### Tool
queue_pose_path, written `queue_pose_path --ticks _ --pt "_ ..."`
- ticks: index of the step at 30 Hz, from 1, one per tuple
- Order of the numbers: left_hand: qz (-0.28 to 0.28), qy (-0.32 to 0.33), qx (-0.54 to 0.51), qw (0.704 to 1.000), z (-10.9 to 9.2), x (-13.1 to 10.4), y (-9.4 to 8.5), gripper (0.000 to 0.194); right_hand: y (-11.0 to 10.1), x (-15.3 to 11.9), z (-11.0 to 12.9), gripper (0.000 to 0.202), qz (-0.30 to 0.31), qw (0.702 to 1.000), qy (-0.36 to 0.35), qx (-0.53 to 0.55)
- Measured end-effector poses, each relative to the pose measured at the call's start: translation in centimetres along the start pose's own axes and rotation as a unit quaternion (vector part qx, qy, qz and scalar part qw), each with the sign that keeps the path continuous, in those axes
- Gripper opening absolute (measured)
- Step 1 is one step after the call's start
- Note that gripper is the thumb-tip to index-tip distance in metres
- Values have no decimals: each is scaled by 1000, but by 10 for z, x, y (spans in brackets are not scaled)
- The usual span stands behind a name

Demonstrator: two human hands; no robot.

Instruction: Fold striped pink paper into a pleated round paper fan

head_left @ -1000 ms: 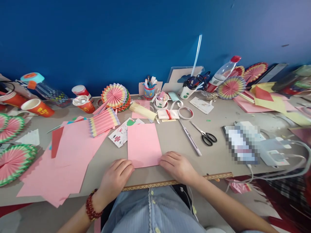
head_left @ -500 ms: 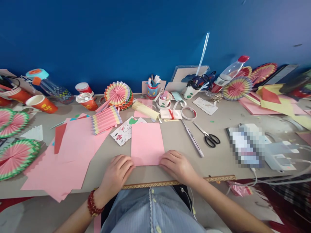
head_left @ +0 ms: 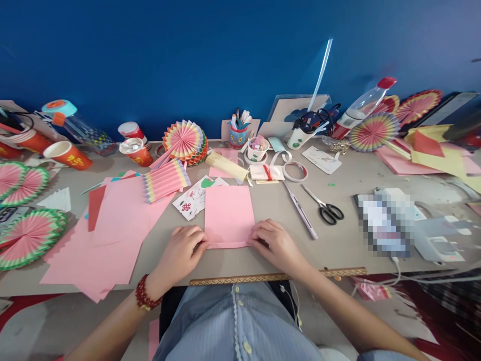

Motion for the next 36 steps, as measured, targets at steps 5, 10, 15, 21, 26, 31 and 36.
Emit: queue_pose_path --ticks 5,10,15,21,26,31,36 --pt "36 1 24 999 -2 8 -6 20 0 6 -2 15 22 998 9 -58" --pt "61 1 22 998 -4 14 -9 21 -3 13 -4 16 53 995 26 -84" --pt "75 -5 4 997 -2 17 -10 18 -3 16 -4 13 72 994 25 -82" --pt "69 2 16 997 0 17 -9 20 -2 14 -7 14 68 994 15 -86" --pt "84 7 28 996 -2 18 -9 20 0 15 -9 15 76 993 13 -84" --pt "86 5 33 996 -4 19 -10 21 1 15 -10 15 78 994 11 -82" --pt "94 6 38 995 -3 20 -10 21 0 15 -10 15 87 993 20 -74"
Point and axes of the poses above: each hand's wrist, its own x-axis towards the middle knuckle, its own y-axis out of the palm, z = x × y, the point moved 5 cm from there along x, towards the middle knuckle, and after that the axes turned 11 degrees about -x, right-handed, at the moved point
